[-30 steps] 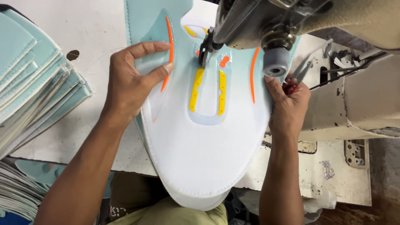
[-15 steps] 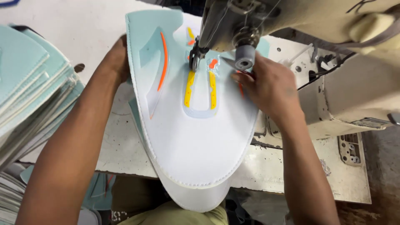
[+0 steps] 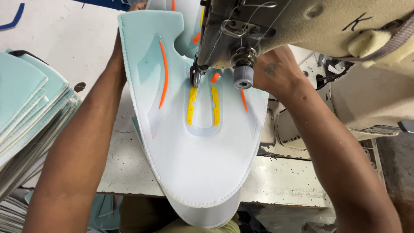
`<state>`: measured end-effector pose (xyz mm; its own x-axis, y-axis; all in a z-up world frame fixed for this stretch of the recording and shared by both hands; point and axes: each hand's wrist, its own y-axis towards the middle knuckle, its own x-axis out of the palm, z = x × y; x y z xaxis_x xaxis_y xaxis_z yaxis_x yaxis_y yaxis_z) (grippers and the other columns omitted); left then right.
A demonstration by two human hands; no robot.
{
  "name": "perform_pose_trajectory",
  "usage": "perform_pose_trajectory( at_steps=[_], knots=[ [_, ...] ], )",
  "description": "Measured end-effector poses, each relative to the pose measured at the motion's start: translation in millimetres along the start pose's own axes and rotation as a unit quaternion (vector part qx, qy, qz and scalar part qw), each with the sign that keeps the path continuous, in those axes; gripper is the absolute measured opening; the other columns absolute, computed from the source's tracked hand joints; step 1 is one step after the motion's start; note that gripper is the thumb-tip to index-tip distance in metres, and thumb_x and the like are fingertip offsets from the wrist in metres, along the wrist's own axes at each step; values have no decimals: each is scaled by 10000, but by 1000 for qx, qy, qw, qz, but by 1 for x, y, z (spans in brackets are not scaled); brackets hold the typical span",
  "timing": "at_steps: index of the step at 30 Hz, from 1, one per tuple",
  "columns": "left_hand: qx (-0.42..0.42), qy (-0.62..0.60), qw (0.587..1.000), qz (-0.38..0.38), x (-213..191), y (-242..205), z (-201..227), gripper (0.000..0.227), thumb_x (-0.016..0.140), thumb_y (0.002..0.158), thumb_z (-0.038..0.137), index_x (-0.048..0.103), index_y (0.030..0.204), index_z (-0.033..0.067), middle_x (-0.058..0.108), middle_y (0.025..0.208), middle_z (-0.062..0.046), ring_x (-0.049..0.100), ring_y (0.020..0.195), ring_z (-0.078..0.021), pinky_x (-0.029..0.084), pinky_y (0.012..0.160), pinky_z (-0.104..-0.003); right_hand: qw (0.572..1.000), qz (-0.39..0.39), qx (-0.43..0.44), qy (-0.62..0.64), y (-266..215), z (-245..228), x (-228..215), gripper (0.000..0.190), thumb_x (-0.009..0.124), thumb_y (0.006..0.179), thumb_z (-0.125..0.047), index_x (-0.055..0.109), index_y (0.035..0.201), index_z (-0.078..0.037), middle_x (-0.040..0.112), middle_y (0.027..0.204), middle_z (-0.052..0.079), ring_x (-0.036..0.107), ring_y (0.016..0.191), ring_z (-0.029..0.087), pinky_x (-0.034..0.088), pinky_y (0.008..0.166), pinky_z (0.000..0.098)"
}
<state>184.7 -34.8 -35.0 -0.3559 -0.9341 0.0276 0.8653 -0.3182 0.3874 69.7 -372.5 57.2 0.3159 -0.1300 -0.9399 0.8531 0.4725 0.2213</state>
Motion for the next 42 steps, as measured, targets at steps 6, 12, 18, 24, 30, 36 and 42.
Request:
perform_pose_trajectory(
  at_steps=[6,12,18,24,30,36,42],
  knots=[
    [44,9,999,7,3,3,-7,451,593,1122,372,452,1469,121,667,1294,-59,717,1119,-136,657,943,-305,994,64,-64,60,12,5,-7,221,756,794,-289,731,873,-85,726,926,100,645,920,271,495,898,401],
    [45,76,993,82,-4,8,-8,591,670,1099,373,332,1519,129,674,1304,-69,726,1120,-135,655,950,-315,959,-105,-15,263,24,17,13,197,701,834,-297,673,941,-134,686,945,40,625,959,216,477,971,360],
    [47,140,977,154,-11,18,-11,764,747,1077,374,211,1568,138,682,1313,-79,735,1121,-133,654,957,-325,982,-91,-29,163,24,5,6,278,797,765,-340,700,927,-137,686,949,52,628,947,225,473,909,376],
    [40,200,951,233,-35,25,-41,953,824,1054,376,90,1617,146,689,1323,-90,744,1122,-132,653,964,-336,994,-62,36,80,12,15,19,109,761,862,-207,722,951,-160,708,896,28,668,903,218,513,921,377],
    [-51,-10,965,256,-18,-82,13,921,672,1140,363,-39,1695,178,680,1120,-126,617,950,-168,503,844,-345,893,244,257,279,-141,-9,45,311,751,1040,-283,617,922,-29,475,600,-4,439,533,81,331,519,240],
    [-83,-43,995,32,92,-231,106,772,731,933,176,364,1605,75,563,1491,-126,519,1356,-171,406,1131,-342,703,230,180,648,-158,-83,20,683,786,946,-402,531,1450,-18,597,833,-61,547,677,14,384,558,166],
    [-148,84,983,71,116,-217,123,542,757,884,243,628,1387,89,719,1312,-92,637,1226,-164,486,1059,-315,613,147,257,732,-134,-98,3,508,739,915,-91,578,1366,77,703,1142,72,661,947,101,554,830,215]
  ],
)
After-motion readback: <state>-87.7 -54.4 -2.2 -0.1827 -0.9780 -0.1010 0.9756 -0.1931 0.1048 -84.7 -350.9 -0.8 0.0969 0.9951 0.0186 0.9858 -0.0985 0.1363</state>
